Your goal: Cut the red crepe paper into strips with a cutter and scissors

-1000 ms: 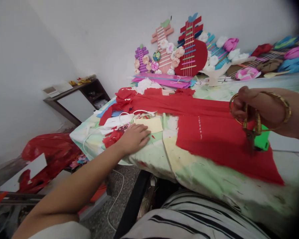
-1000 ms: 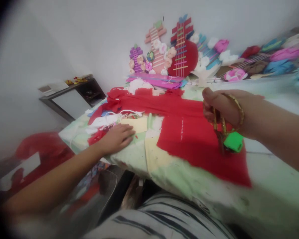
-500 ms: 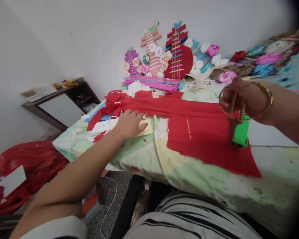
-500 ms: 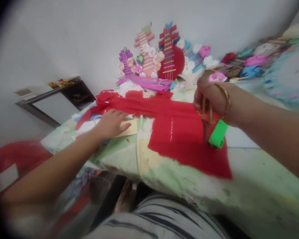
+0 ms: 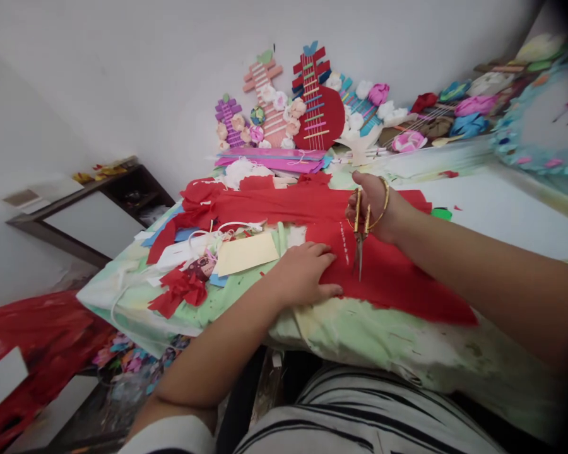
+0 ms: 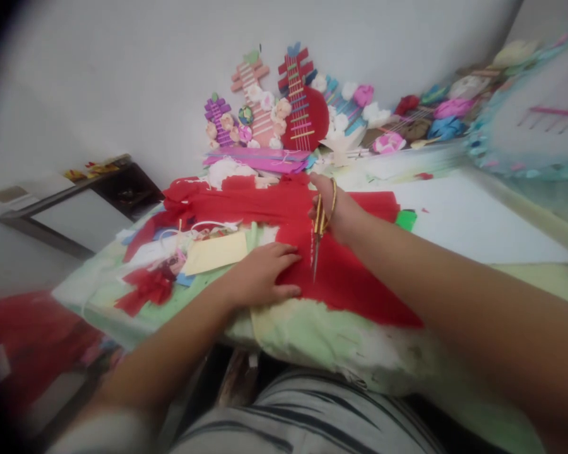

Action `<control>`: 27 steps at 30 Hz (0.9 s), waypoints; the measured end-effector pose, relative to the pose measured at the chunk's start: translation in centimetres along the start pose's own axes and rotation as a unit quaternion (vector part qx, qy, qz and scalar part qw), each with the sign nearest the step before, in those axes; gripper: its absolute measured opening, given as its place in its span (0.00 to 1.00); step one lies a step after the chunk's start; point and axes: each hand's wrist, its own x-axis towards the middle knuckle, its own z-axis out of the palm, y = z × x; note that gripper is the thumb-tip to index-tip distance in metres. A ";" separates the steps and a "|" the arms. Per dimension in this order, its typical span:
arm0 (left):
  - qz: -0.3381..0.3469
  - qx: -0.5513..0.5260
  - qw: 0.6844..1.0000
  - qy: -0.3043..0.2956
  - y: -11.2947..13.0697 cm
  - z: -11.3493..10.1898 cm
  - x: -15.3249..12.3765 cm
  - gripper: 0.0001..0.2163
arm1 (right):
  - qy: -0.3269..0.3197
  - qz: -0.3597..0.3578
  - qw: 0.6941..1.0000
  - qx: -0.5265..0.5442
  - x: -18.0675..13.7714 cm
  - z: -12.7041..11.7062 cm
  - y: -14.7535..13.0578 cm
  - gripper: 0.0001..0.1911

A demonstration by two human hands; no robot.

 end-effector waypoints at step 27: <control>-0.022 -0.093 0.991 0.094 -2.9 2.2 1.5 0.11 | 0.033 -0.013 0.999 0.016 3.3 -0.7 1.0 0.19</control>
